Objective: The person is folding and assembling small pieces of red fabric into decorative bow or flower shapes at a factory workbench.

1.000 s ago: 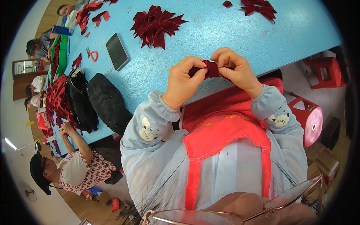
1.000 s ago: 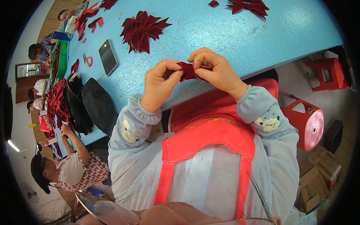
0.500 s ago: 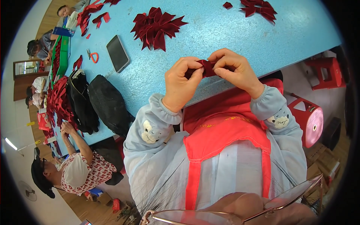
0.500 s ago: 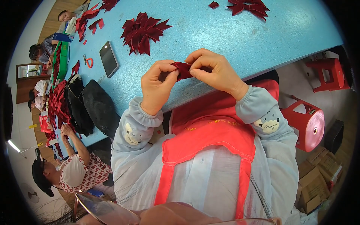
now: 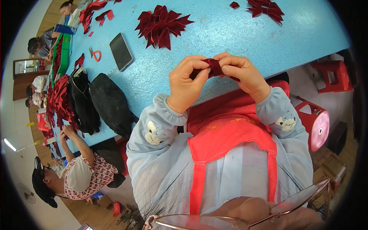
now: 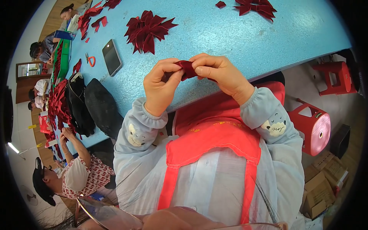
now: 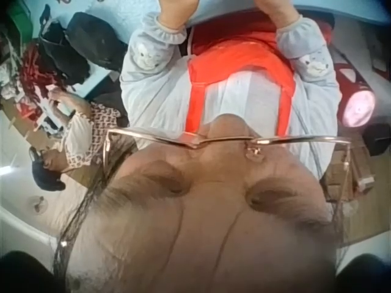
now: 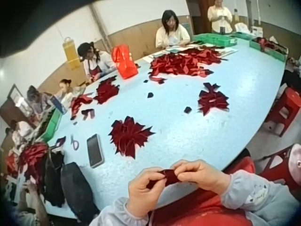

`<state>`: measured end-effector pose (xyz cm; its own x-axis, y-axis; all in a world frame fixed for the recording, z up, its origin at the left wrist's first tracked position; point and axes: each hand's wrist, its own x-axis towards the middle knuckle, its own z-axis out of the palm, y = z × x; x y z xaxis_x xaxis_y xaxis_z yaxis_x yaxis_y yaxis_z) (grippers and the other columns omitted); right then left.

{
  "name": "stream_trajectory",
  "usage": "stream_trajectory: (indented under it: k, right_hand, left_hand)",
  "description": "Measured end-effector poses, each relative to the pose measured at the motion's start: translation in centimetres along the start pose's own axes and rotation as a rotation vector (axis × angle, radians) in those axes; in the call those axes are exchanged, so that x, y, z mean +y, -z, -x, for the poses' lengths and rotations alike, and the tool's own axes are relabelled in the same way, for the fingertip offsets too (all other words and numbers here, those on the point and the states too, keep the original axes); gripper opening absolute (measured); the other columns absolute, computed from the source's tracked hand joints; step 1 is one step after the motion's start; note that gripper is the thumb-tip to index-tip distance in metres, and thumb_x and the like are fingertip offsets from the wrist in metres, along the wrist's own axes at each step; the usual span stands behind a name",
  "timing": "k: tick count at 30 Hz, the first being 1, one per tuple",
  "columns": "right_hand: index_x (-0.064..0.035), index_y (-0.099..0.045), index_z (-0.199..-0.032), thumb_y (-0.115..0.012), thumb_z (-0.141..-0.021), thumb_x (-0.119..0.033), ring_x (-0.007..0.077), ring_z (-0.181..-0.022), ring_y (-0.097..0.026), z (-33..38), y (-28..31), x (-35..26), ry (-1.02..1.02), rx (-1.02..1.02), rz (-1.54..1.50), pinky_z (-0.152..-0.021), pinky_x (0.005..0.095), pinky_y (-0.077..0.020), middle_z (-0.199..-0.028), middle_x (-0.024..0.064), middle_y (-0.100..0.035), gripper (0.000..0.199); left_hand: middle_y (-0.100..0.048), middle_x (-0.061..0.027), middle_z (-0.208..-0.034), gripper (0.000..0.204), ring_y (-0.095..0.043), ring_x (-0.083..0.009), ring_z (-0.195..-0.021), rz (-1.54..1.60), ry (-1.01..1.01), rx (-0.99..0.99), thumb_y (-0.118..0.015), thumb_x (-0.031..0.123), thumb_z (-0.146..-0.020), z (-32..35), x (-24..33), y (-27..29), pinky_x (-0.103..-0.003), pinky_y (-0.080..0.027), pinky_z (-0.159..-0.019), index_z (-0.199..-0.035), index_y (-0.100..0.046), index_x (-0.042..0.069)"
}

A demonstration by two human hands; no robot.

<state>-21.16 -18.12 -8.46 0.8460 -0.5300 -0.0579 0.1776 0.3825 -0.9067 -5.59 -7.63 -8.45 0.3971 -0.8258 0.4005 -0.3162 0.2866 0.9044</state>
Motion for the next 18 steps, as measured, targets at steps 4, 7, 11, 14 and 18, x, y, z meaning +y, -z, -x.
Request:
stream_trajectory:
  k: [4,7,11,14,18]
  right_hand:
    - [-0.0018,-0.064,-0.089,-0.055,-0.081,-0.001,0.0105,-0.083,-0.052,0.0,-0.2,0.8,0.118,0.050,0.100,-0.072,0.0222,-0.0434,-0.104,0.0041,-0.055,0.012]
    - [-0.0011,-0.063,-0.087,-0.056,-0.081,0.000,0.0102,-0.082,-0.051,0.0,-0.4,1.0,0.214,0.094,0.213,-0.071,0.0223,-0.0434,-0.102,0.0044,-0.055,0.010]
    - [-0.0004,-0.063,-0.086,-0.056,-0.080,0.001,0.0105,-0.082,-0.052,-0.1,-0.3,0.8,0.257,0.070,0.314,-0.070,0.0234,-0.0441,-0.097,0.0047,-0.056,0.009]
    - [-0.0003,-0.062,-0.087,-0.056,-0.080,0.002,0.0117,-0.080,-0.054,-0.1,-0.4,0.1,0.191,0.045,0.288,-0.068,0.0249,-0.0459,-0.093,0.0052,-0.056,0.010]
    - [-0.0002,-0.061,-0.088,-0.056,-0.079,0.005,0.0127,-0.077,-0.055,-0.1,-0.4,0.0,0.216,0.034,0.325,-0.066,0.0250,-0.0468,-0.091,0.0055,-0.056,0.012]
  left_hand:
    - [-0.063,-0.0085,-0.091,0.013,-0.060,-0.0125,-0.070,-0.058,-0.025,-0.043,-0.064,-0.006,-0.072,0.0,0.3,0.4,-0.022,-0.048,-0.059,-0.082,-0.062,0.002]
    - [-0.063,-0.0087,-0.091,0.014,-0.060,-0.0137,-0.070,-0.112,-0.097,-0.080,-0.064,-0.006,-0.072,-0.1,0.8,0.6,-0.023,-0.049,-0.058,-0.083,-0.063,0.003]
    - [-0.060,-0.0084,-0.094,0.014,-0.059,-0.0116,-0.075,-0.123,-0.055,-0.131,-0.062,-0.007,-0.075,0.2,1.0,0.7,-0.022,-0.048,-0.062,-0.086,-0.062,0.001]
    - [-0.060,-0.0078,-0.093,0.013,-0.058,-0.0113,-0.074,-0.187,-0.094,-0.151,-0.062,-0.007,-0.075,0.0,1.2,0.6,-0.022,-0.048,-0.062,-0.086,-0.062,0.001]
    - [-0.059,-0.0068,-0.091,0.013,-0.058,-0.0105,-0.072,-0.127,-0.080,-0.129,-0.062,-0.007,-0.076,0.0,0.9,0.4,-0.021,-0.047,-0.060,-0.086,-0.062,0.001]
